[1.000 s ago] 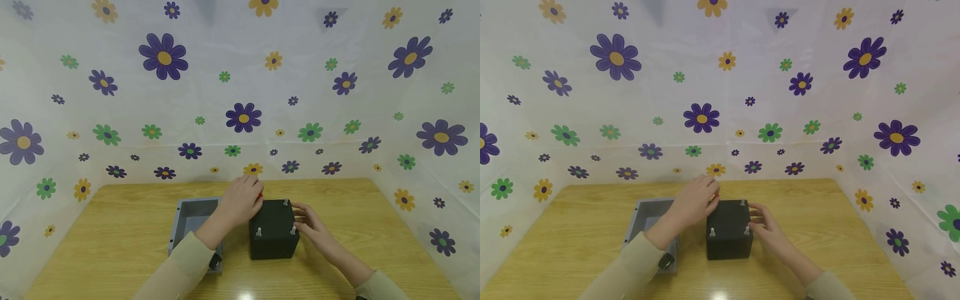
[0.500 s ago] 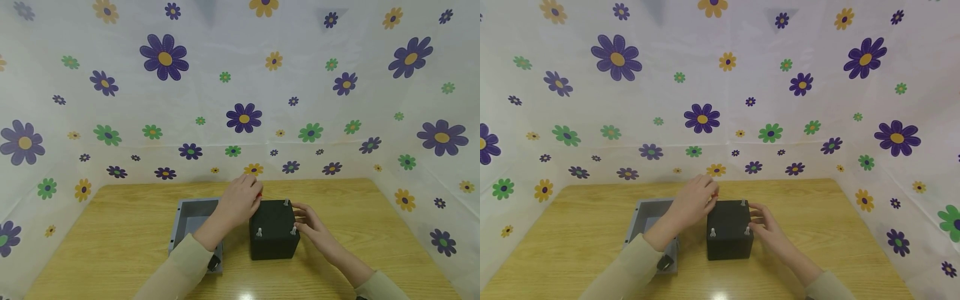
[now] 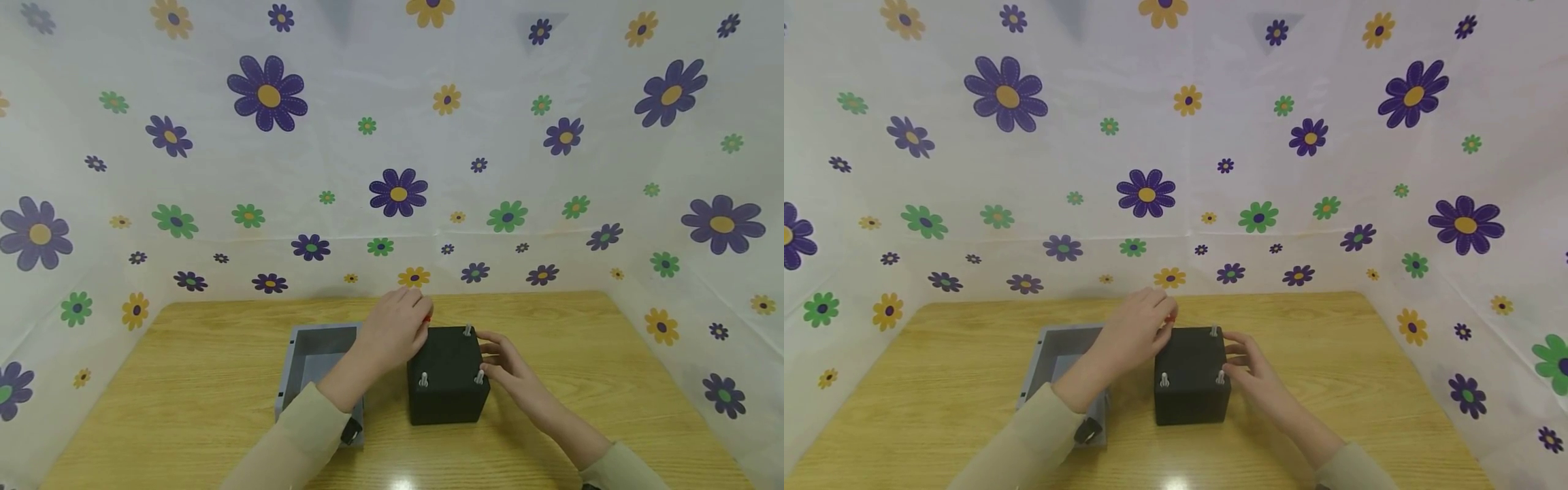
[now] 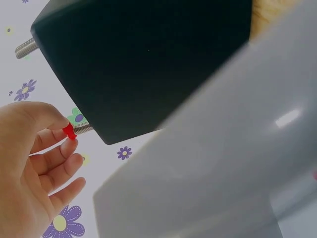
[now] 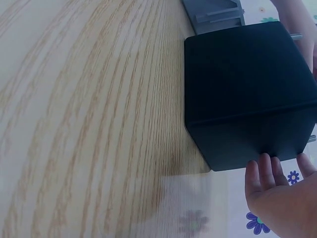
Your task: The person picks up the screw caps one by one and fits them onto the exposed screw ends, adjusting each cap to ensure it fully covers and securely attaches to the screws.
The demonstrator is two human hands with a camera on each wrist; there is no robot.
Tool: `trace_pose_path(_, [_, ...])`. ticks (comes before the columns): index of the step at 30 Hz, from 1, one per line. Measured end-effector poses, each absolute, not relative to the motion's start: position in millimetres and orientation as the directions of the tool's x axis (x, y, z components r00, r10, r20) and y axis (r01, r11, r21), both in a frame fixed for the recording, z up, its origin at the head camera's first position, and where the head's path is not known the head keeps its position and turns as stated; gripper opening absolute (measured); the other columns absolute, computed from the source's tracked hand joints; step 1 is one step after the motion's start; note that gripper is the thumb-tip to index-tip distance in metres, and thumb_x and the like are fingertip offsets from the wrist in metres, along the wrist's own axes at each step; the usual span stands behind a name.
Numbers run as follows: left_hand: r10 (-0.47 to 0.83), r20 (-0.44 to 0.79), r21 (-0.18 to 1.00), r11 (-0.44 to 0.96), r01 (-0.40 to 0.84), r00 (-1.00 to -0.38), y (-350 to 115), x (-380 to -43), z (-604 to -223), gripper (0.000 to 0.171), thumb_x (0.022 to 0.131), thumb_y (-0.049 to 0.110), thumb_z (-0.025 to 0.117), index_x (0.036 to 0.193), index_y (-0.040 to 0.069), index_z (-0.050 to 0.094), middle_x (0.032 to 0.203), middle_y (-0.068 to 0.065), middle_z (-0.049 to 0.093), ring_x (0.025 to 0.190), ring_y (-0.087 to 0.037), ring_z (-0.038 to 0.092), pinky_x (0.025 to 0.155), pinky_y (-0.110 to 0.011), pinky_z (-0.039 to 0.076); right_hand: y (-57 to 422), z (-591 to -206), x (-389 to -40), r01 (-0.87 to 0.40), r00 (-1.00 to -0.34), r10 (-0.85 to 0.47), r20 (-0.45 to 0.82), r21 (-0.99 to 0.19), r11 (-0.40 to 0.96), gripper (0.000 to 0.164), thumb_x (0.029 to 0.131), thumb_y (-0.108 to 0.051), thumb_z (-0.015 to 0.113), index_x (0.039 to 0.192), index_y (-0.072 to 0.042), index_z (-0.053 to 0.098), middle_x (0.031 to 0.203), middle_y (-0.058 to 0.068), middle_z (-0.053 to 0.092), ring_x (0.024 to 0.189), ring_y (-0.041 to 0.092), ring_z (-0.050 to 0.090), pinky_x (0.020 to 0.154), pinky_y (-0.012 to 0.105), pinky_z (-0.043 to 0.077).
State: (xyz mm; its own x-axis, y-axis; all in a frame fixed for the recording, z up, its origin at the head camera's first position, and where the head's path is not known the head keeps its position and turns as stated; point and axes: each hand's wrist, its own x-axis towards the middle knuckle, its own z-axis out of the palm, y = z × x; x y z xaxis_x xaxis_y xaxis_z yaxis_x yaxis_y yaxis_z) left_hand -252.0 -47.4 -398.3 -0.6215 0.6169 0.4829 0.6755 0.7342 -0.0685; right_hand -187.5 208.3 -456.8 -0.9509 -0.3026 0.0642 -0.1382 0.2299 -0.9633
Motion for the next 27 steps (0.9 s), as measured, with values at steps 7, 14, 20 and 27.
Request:
trace_pose_path(7, [0.613,0.479,-0.041,0.730,0.682,-0.628,-48.7,-249.8,-397.3,0.007,0.097,0.014,0.072,0.100,0.013,0.066,0.093,-0.001,0.065,0.082,-0.018,0.058,0.080,-0.035,0.055,208.6,-456.6,-187.5,-0.145,-0.948,-0.311,0.071,-0.965,0.221,0.051,0.112,-0.012,0.048,0.160,-0.003,0.033,0.151,0.030,0.043,0.129,0.028,0.052,0.099,0.018,0.052])
trace_pose_path(14, [0.610,0.486,-0.025,0.725,0.688,-0.626,-50.3,-249.2,-399.9,0.009,0.097,0.016,0.074,0.100,0.013,0.067,0.092,-0.001,0.066,0.083,-0.018,0.060,0.082,-0.034,0.056,207.9,-456.7,-187.3,-0.138,-0.950,-0.305,0.065,-0.965,0.223,0.051,0.112,-0.012,0.049,0.160,-0.003,0.033,0.151,0.030,0.043,0.129,0.028,0.051,0.099,0.017,0.051])
trace_pose_path(20, [0.607,0.486,-0.010,0.723,0.690,-0.629,-50.2,-249.1,-401.2,0.009,0.098,0.017,0.075,0.101,0.012,0.068,0.093,-0.001,0.068,0.083,-0.018,0.061,0.081,-0.034,0.057,207.5,-457.4,-187.4,-0.131,-0.953,-0.298,0.059,-0.965,0.228,0.051,0.112,-0.013,0.049,0.160,-0.002,0.033,0.151,0.030,0.043,0.131,0.031,0.051,0.099,0.017,0.051])
trace_pose_path(27, [0.601,0.494,0.013,0.717,0.697,-0.628,-50.9,-249.0,-402.5,0.007,0.097,0.016,0.074,0.100,0.013,0.069,0.092,0.000,0.069,0.083,-0.017,0.062,0.081,-0.034,0.057,207.1,-457.6,-187.4,-0.146,-0.951,-0.299,0.074,-0.963,0.228,0.051,0.112,-0.012,0.049,0.159,-0.001,0.033,0.151,0.030,0.043,0.129,0.027,0.051,0.099,0.017,0.051])
